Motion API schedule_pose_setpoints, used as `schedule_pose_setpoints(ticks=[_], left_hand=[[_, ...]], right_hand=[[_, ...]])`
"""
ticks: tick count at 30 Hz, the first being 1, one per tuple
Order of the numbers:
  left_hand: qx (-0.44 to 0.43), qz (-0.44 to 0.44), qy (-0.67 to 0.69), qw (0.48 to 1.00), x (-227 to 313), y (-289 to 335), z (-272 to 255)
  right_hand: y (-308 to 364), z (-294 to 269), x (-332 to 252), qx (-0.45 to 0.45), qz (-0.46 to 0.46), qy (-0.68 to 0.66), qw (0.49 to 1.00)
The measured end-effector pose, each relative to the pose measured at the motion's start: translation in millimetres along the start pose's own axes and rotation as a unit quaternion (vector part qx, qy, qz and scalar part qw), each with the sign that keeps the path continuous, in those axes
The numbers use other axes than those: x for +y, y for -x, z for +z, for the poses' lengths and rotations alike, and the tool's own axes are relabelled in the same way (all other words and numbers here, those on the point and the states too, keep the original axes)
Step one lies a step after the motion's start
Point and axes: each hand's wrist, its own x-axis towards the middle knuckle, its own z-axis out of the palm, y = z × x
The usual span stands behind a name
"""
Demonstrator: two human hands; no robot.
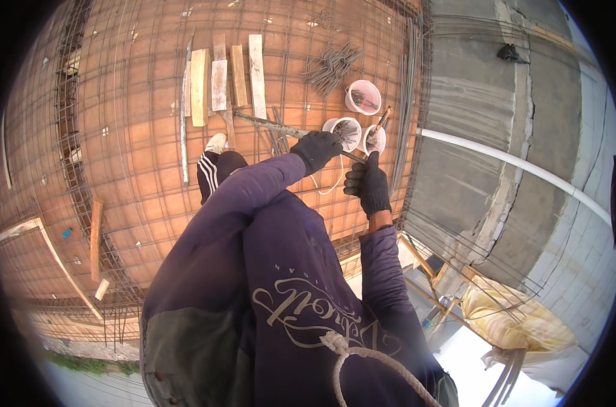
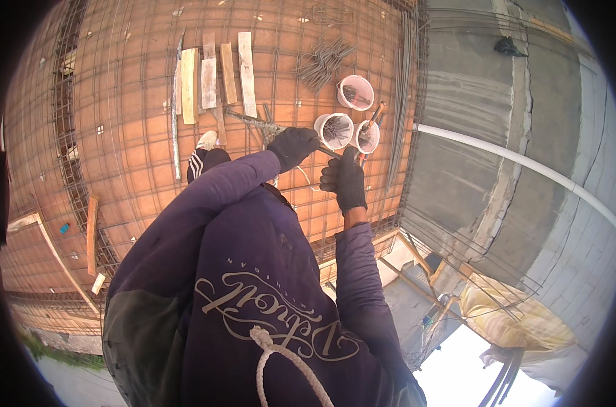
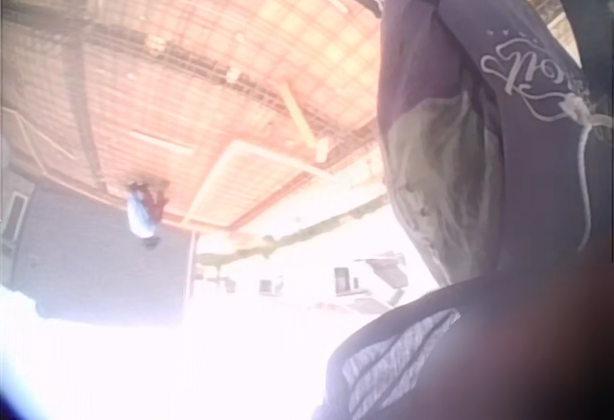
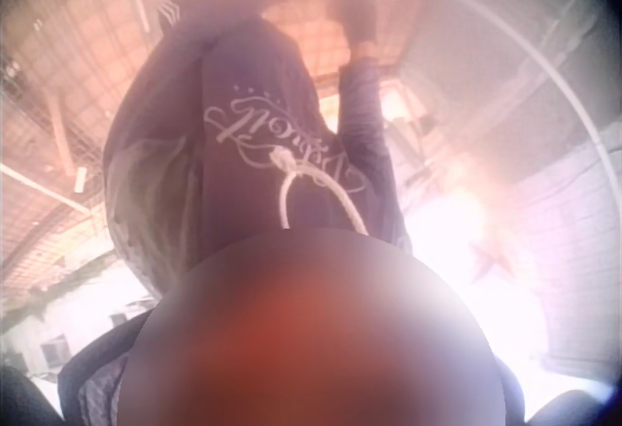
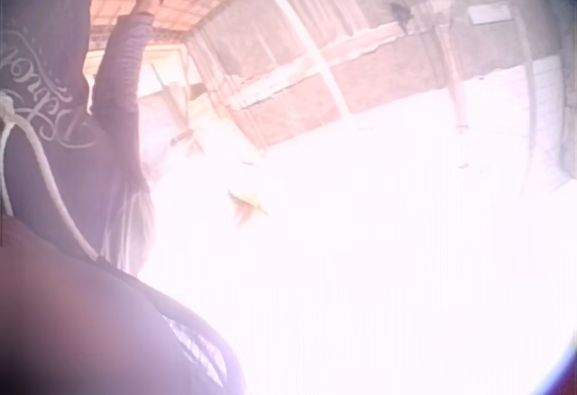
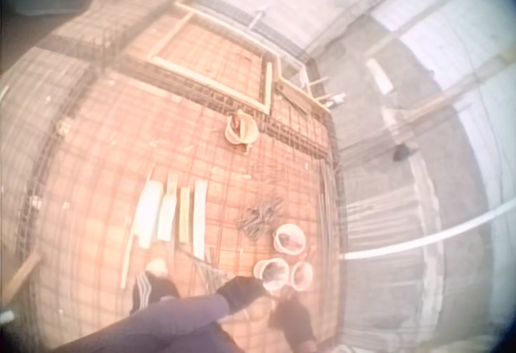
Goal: The person bends long steel rods on a rebar grid using a wooden plank as a lever. They repeatedly position rods, apply force with the plank, and adjust the rods to achieve a curved shape. Other workers are visible nearby on the construction site.
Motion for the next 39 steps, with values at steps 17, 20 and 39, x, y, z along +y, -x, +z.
schedule_pose_setpoints(ticks=[17, 20, 39], left_hand=[[0.034, -0.004, 0.025, 0.999, -5, 7, -11], [0.044, -0.003, 0.027, 0.999, -6, 10, -14], [-0.01, -0.01, -0.018, 1.0, 5, 9, -23]], right_hand=[[15, 27, -1, 0.031, -0.159, 0.174, 0.971], [19, 26, -3, 0.034, -0.165, 0.164, 0.972], [36, -10, -24, 0.017, -0.047, 0.094, 0.994]])
